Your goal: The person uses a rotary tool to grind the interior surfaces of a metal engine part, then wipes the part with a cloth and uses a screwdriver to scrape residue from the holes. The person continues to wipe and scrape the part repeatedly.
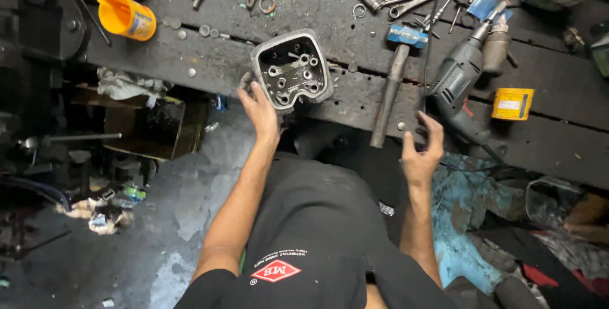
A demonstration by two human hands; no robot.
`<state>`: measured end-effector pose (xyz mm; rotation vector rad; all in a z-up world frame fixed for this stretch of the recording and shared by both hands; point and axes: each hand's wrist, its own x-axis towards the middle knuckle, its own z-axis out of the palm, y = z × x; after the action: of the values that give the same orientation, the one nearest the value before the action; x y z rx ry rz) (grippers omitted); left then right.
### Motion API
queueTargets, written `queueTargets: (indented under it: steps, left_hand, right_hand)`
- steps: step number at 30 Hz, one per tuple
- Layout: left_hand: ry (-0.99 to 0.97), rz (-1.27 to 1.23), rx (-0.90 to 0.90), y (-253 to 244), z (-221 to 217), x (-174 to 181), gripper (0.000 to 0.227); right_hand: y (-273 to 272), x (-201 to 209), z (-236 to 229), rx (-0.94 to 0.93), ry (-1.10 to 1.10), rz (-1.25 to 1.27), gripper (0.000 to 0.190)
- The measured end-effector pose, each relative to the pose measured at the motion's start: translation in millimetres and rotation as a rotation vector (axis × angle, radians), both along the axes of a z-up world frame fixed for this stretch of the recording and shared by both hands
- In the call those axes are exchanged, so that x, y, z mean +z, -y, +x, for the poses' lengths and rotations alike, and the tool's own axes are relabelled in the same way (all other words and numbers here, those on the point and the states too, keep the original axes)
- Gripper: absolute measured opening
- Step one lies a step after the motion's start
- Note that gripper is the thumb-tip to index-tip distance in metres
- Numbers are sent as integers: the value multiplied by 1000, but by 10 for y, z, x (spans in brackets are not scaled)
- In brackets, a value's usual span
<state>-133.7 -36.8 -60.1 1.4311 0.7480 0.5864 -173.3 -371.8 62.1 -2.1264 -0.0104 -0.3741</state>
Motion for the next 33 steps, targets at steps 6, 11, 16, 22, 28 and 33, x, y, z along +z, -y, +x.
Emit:
queueTargets:
  steps: [6,11,16,22,28,33]
  left_hand:
    - [180,-226,-66,-86,-233,113,35]
    - [62,-268,-42,-54,-701,133,30]
    - [-34,-301,30,26,-1283,139,29]
    - [-83,-334,152,-98,-1575,134,30]
    - [39,-148,115,-422,-1326,208,23]
    - [107,-388,-33,-767,-800,305,19]
  right_hand:
    - [-204,157,42,243,-197,117,40]
    - [-263,253,175,495,-368,124,39]
    - [-270,248,300,676,-439,65,40]
    - [-418,32,364,781,-642,115,42]
    - [-836,-298,446,851,-710,61,27]
    - [-1170,-621,531,541,-931,173,38]
